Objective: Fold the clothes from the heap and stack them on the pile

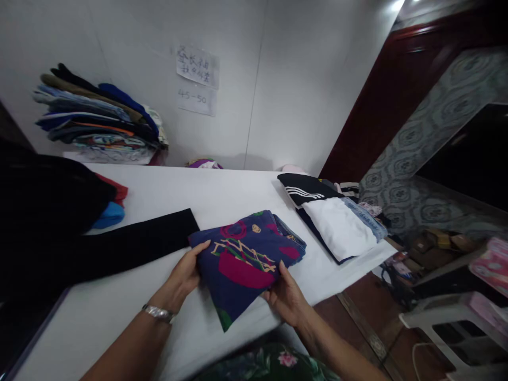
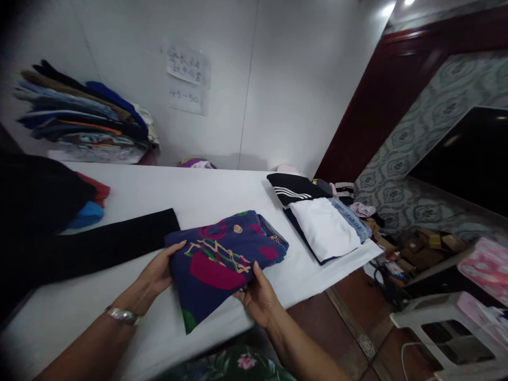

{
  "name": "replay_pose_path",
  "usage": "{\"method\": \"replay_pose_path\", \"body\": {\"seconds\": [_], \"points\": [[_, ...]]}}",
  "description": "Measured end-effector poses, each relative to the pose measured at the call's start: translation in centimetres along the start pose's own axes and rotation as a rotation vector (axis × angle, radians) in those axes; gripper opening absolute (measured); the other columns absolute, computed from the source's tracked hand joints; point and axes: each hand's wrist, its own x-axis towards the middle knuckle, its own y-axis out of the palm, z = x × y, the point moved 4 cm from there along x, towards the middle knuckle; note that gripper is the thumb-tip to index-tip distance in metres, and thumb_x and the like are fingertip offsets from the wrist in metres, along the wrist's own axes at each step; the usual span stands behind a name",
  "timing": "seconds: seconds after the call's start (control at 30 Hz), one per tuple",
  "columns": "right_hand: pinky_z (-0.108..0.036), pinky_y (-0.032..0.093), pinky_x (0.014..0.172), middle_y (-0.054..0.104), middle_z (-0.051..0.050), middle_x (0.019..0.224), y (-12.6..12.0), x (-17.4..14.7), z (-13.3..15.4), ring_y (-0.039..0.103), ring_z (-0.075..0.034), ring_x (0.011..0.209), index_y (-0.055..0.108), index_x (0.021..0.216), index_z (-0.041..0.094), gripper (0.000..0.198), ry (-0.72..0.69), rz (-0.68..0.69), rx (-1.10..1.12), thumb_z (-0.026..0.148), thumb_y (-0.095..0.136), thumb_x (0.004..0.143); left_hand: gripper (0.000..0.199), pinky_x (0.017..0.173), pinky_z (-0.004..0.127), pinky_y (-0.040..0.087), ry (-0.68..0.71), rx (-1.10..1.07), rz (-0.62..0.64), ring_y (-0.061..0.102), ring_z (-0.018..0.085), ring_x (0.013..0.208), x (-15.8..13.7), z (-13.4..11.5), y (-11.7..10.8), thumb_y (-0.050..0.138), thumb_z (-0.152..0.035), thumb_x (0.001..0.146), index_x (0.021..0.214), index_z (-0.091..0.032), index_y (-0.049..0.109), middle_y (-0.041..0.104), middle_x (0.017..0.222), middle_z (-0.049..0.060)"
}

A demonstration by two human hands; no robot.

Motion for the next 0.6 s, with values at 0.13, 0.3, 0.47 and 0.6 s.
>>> {"method": "replay_pose_path", "body": {"seconds": [0.13, 0.3, 0.47, 0.6], "points": [[-0.043, 0.055, 0.088, 0.073, -0.007, 0.113, 0.6, 1.6, -0.9, 0.067, -0.026, 0.106, 0.067, 0.115, 0.021, 0.060, 0.032, 0.098, 0.165, 0.068, 0.058, 0.078, 0.014, 0.062, 0.033, 0.062, -0.008, 0.021, -0.011, 0.072, 0.022, 0.058, 0.1, 0.0, -0.1, 0.058, -0.014, 0.084, 0.092, -0.010, 0.069, 0.075, 0.069, 0.008], [-0.048, 0.053, 0.089, 0.076, -0.007, 0.101, 1.5, 3.3, -1.1, 0.069, -0.029, 0.100, 0.072, 0.102, 0.022, 0.045, 0.062, 0.153, 0.124, 0.058, 0.060, 0.077, 0.020, 0.067, 0.037, 0.062, -0.029, 0.081, -0.005, 0.074, 0.025, 0.068, 0.6, 0.0, -0.5, 0.058, -0.012, 0.083, 0.101, -0.010, 0.067, 0.075, 0.068, 0.006], [-0.050, 0.052, 0.088, 0.077, -0.005, 0.092, 1.8, 4.8, -0.5, 0.070, -0.031, 0.097, 0.074, 0.089, 0.023, 0.040, 0.047, 0.167, 0.058, 0.054, 0.058, 0.068, 0.029, 0.074, 0.035, 0.062, -0.077, 0.086, -0.030, 0.074, 0.025, 0.074, 1.6, 0.1, -1.2, 0.058, -0.018, 0.082, 0.110, -0.018, 0.066, 0.077, 0.077, 0.002], [-0.051, 0.052, 0.087, 0.076, -0.004, 0.089, 1.7, 6.0, 0.0, 0.070, -0.031, 0.096, 0.073, 0.085, 0.025, 0.042, 0.022, 0.181, 0.066, 0.055, 0.056, 0.061, 0.050, 0.087, 0.037, 0.058, -0.082, 0.120, -0.082, 0.069, 0.027, 0.095, 2.5, 0.1, -1.8, 0.058, -0.034, 0.078, 0.129, -0.031, 0.058, 0.076, 0.087, -0.004]]}}
